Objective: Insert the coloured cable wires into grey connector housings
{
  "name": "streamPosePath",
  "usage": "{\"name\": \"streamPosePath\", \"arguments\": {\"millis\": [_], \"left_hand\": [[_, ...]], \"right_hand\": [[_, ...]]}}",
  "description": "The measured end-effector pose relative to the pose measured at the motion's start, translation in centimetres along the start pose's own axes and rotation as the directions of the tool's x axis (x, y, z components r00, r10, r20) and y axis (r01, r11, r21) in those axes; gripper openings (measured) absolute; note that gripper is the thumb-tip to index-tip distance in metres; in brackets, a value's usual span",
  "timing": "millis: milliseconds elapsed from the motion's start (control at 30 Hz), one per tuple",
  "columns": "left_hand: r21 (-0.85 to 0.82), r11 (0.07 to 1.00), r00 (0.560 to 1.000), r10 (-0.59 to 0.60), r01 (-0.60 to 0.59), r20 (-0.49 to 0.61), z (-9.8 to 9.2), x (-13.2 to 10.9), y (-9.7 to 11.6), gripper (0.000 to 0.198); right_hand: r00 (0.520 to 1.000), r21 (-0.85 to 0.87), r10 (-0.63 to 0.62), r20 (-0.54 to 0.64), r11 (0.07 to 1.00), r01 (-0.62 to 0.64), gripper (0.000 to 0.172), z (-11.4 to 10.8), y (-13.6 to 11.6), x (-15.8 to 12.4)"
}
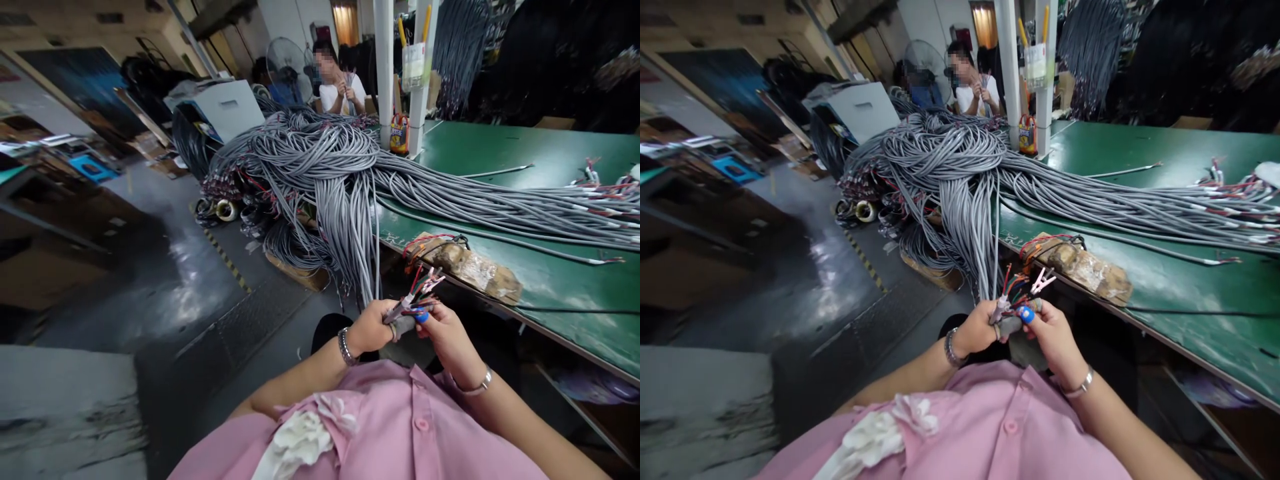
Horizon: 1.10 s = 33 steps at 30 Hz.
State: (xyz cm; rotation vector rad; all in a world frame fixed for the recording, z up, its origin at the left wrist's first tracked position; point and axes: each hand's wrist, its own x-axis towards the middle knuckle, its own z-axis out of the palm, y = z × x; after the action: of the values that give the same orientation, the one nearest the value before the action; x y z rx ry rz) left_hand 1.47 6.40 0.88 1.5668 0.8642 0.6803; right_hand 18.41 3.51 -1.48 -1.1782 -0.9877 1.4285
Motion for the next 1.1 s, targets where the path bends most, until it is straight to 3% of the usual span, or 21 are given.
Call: {"name": "streamPosePath", "arguments": {"millis": [133,267,433,567,667,767,900,1000,1100], "left_hand": [[-0.170,0.985,0.985,-0.028,-0.001,-0.170,0.3,0.2,0.1,0.038],[-0.358,0.934,0.955,-0.107,0.000,-0.278,0.6,0.5,-0.4,0.033],[-0.394,0.919,0.926,-0.137,-0.013,-0.351,0.4,0.4,-0.9,0.032],[-0.426,0.905,0.936,-0.168,0.021,-0.311,0.4,0.2,-1.0,0.033],[-0.423,0.905,0.956,-0.156,0.037,-0.249,0.4,0.2,-1.0,0.032],[-0.337,0.938,0.978,-0.143,0.085,-0.152,0.0,0.1,-0.9,0.032],[-0.197,0.973,0.992,-0.123,0.122,0.005,-0.6,-0.1,-0.7,0.030],[-0.185,0.978,0.995,-0.099,0.098,0.001,-0.6,-0.2,-0.7,0.030],[-0.270,0.962,0.992,-0.070,0.038,-0.108,-0.2,-0.1,-0.8,0.033]], "right_hand": [[1.000,0.080,-0.012,0.009,0.997,0.011,0.031,0.2,-0.2,-0.5],[0.997,-0.046,-0.073,0.038,0.996,0.075,0.031,0.4,-0.1,-0.8],[0.989,-0.146,-0.136,0.065,0.979,0.145,0.029,0.4,0.0,-0.9],[0.984,-0.048,-0.167,0.062,0.984,0.170,0.026,0.7,-0.8,-0.6],[0.989,0.051,-0.127,0.080,0.991,0.123,0.025,1.3,-1.3,-0.3],[0.994,0.111,-0.076,0.083,0.992,0.066,0.018,1.7,-1.2,-0.1],[0.989,0.140,-0.057,0.140,0.989,0.037,0.023,1.9,-1.1,0.0],[0.993,0.123,-0.025,0.111,0.992,0.012,0.025,1.8,-1.0,0.1],[1.000,0.144,-0.002,0.023,0.990,-0.001,0.025,1.8,-0.7,0.1]]}}
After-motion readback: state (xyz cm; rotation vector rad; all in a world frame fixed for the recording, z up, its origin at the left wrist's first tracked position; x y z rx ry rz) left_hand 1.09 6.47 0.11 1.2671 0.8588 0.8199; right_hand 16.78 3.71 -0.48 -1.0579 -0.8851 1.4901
